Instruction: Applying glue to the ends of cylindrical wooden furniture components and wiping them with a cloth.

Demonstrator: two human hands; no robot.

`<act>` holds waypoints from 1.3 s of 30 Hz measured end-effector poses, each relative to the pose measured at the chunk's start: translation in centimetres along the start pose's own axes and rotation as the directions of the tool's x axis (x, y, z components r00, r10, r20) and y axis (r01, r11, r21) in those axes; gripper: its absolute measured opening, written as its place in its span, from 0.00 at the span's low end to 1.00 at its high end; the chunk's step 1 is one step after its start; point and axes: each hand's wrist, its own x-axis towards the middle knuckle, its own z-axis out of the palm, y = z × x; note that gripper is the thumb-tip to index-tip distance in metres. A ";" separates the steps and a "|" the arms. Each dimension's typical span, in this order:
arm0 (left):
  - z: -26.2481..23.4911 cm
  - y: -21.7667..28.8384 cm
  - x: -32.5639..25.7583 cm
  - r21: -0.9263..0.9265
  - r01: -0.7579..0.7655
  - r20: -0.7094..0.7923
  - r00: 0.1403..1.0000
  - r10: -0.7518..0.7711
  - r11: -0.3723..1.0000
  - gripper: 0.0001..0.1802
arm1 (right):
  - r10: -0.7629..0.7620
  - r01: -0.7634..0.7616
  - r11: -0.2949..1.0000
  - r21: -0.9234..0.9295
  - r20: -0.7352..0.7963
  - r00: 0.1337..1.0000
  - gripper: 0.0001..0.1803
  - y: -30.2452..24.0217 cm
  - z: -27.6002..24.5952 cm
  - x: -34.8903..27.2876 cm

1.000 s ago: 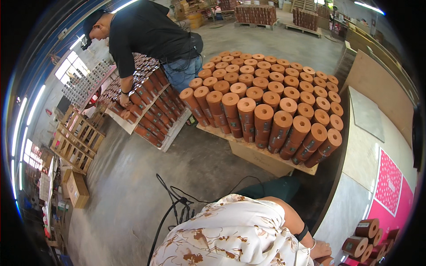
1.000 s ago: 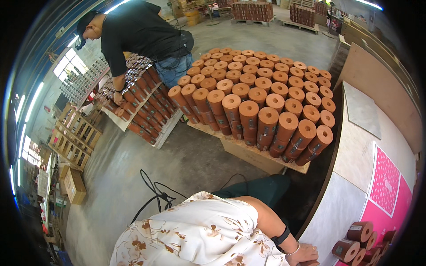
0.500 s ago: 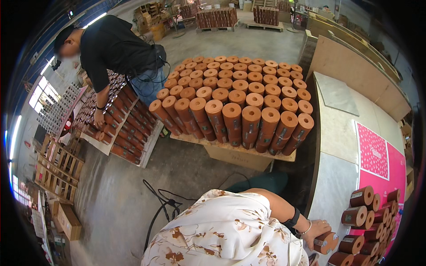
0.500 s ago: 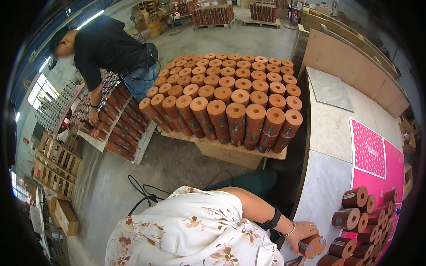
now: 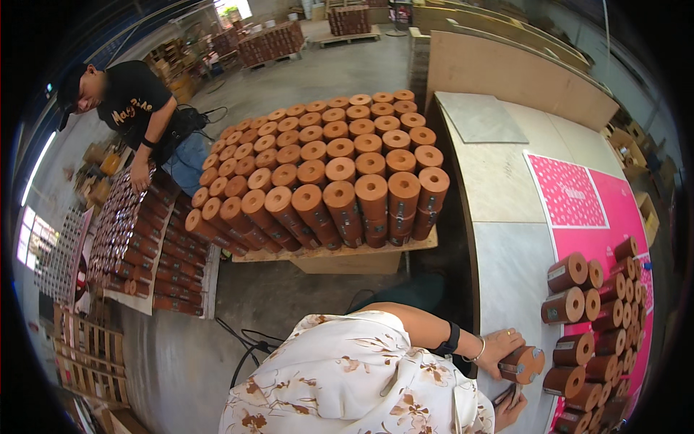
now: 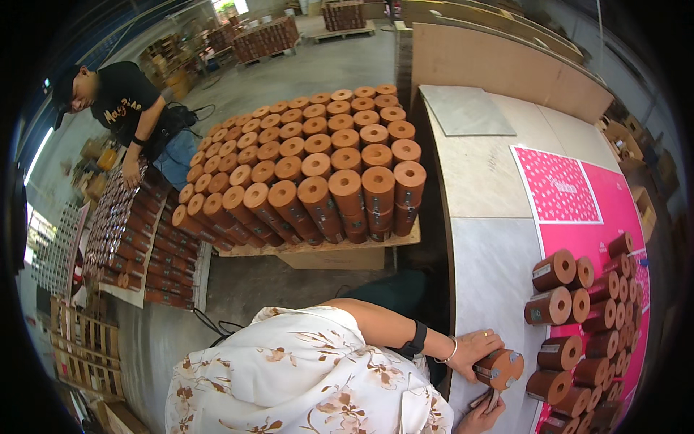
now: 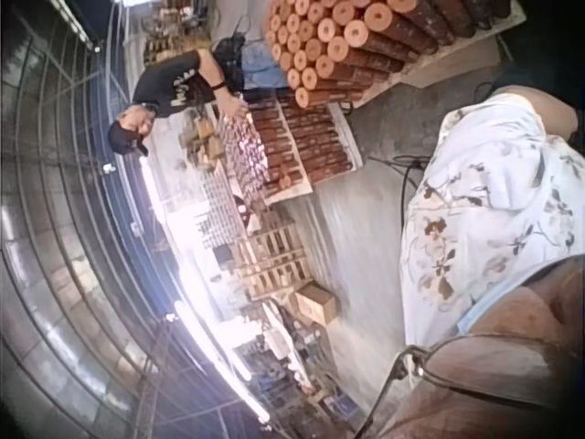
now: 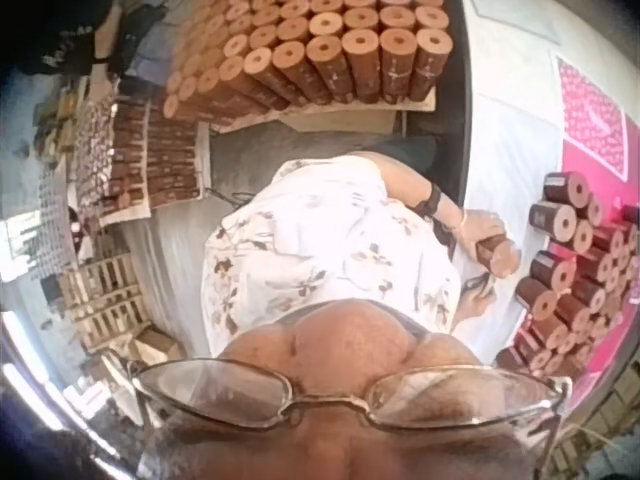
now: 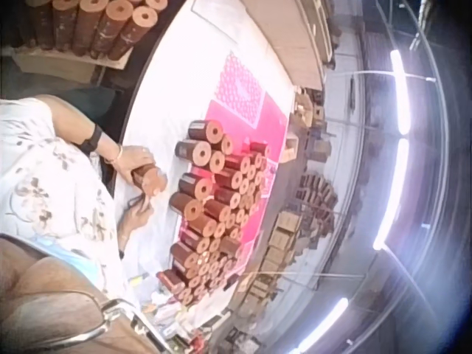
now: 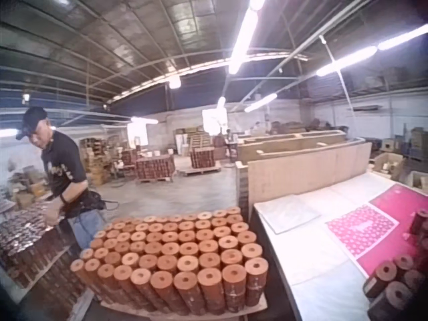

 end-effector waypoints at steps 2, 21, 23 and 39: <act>-0.2 0.2 0.1 0.005 0.020 0.008 1.000 -0.020 1.000 0.47 | 0.261 -0.268 0.958 0.096 0.079 0.962 0.17 0.3 0.0 -0.2; -0.5 -0.6 -0.4 -0.026 -0.033 -0.047 0.998 0.032 0.999 0.45 | 0.155 -0.162 0.981 0.103 0.075 0.985 0.09 2.9 0.7 -0.4; -1.6 -0.1 0.0 -0.053 0.004 0.016 1.000 -0.003 0.999 0.44 | 0.118 -0.121 0.987 0.111 0.032 0.993 0.09 2.4 0.4 -0.4; -30.7 -5.0 -4.7 0.082 0.500 -0.571 0.732 -0.370 0.862 0.47 | 0.245 -0.244 0.969 -0.028 0.034 0.969 0.20 -0.6 0.4 0.1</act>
